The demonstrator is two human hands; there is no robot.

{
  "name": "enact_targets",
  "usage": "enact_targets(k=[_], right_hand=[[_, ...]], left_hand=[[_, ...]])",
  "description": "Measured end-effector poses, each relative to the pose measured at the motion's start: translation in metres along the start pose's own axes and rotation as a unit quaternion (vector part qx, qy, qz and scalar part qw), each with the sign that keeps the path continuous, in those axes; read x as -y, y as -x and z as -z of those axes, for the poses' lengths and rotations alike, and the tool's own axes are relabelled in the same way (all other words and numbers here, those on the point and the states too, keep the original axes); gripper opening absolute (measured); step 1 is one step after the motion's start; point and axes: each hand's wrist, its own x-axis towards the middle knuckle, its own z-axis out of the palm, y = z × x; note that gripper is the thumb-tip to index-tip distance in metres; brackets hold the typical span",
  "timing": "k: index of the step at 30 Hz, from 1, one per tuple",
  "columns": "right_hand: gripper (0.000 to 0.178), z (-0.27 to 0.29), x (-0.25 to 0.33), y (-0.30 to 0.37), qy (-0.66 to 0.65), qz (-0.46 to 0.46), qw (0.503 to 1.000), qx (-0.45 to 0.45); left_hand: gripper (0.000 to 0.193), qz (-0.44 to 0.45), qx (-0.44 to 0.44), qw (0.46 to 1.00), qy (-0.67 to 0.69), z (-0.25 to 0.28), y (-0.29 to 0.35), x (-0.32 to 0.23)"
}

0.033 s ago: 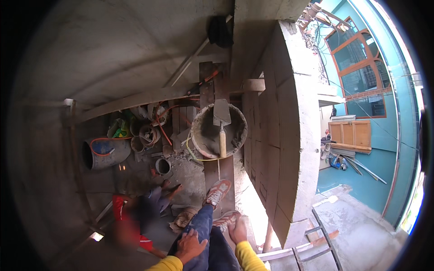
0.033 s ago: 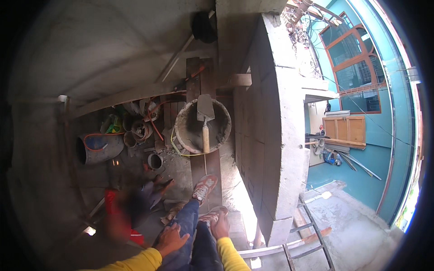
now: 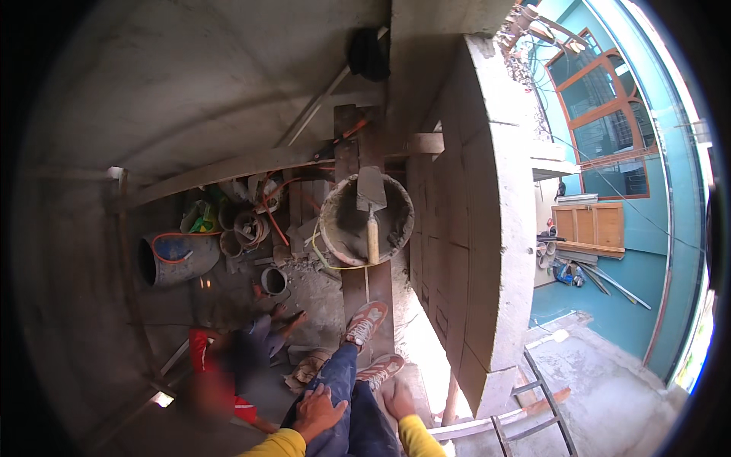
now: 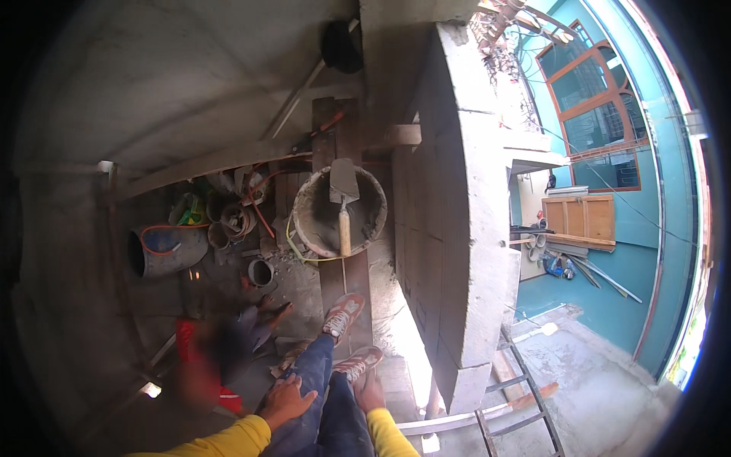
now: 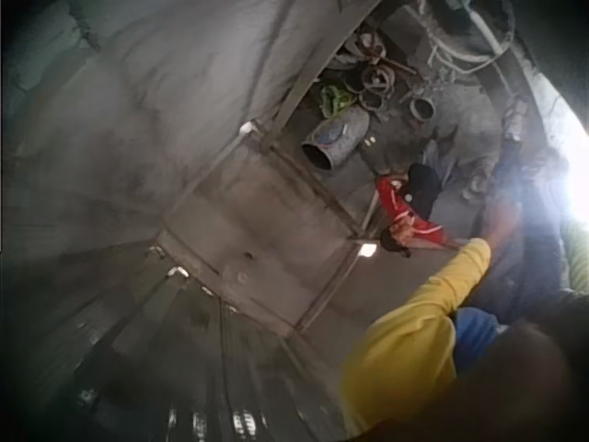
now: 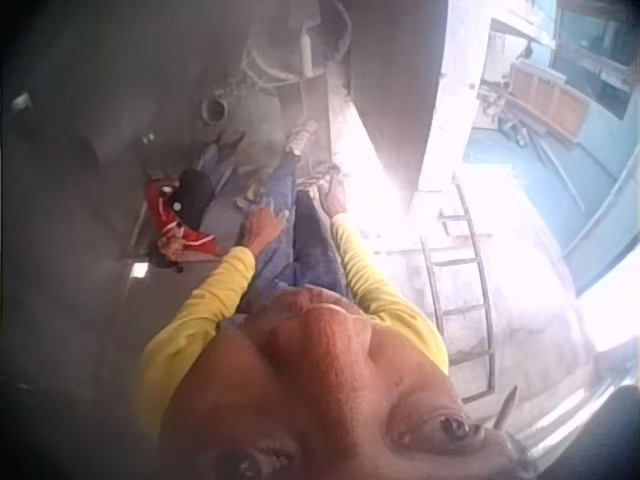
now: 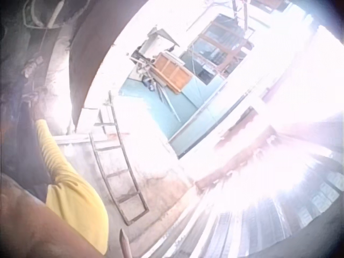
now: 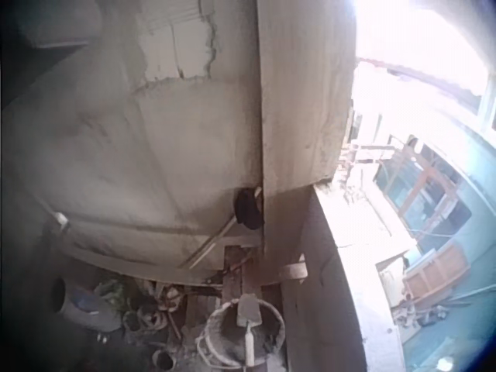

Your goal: The person applies mortar to a concrete block using a trowel, places the block on a wall, and secures it with a hammer and nails. The person also measures the wall with a tape measure and marks it with a pencil.

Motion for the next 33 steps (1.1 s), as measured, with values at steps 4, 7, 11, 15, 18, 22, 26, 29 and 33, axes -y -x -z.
enact_targets(k=[4,7,11,15,18,22,26,29,33], right_hand=[[0.091,-0.001,-0.065,0.118,0.035,-0.143,0.95,0.274],[0.104,-0.011,-0.087,0.152,-0.061,-0.191,0.942,0.268],[0.104,-0.011,-0.068,0.173,-0.091,-0.195,0.952,0.216],[0.094,0.004,-0.044,0.168,-0.051,-0.205,0.956,0.204],[0.083,0.009,-0.047,0.172,-0.024,-0.165,0.972,0.163],[0.073,0.005,-0.051,0.171,0.014,-0.151,0.981,0.117],[0.07,0.007,-0.033,0.158,0.046,-0.153,0.982,0.104],[0.07,0.015,-0.008,0.137,0.057,-0.174,0.975,0.124],[0.064,0.015,0.013,0.099,0.075,-0.192,0.965,0.163]], left_hand=[[0.1,-0.01,0.021,0.999,0.04,-0.029,-0.011,0.015],[0.107,-0.043,0.021,0.998,0.032,-0.038,-0.034,0.024],[0.106,-0.068,0.021,0.995,0.07,-0.044,-0.062,0.031],[0.102,-0.08,0.006,0.989,0.123,-0.026,-0.072,0.032],[0.099,-0.089,0.014,0.988,0.128,0.004,-0.062,0.016],[0.089,-0.094,-0.031,0.992,0.072,0.046,-0.084,0.018],[0.081,-0.105,-0.062,0.985,0.121,0.076,-0.118,0.026],[0.074,-0.123,-0.086,0.986,0.075,0.082,-0.142,0.037],[0.072,-0.141,-0.095,0.985,0.027,0.119,-0.131,0.009]])
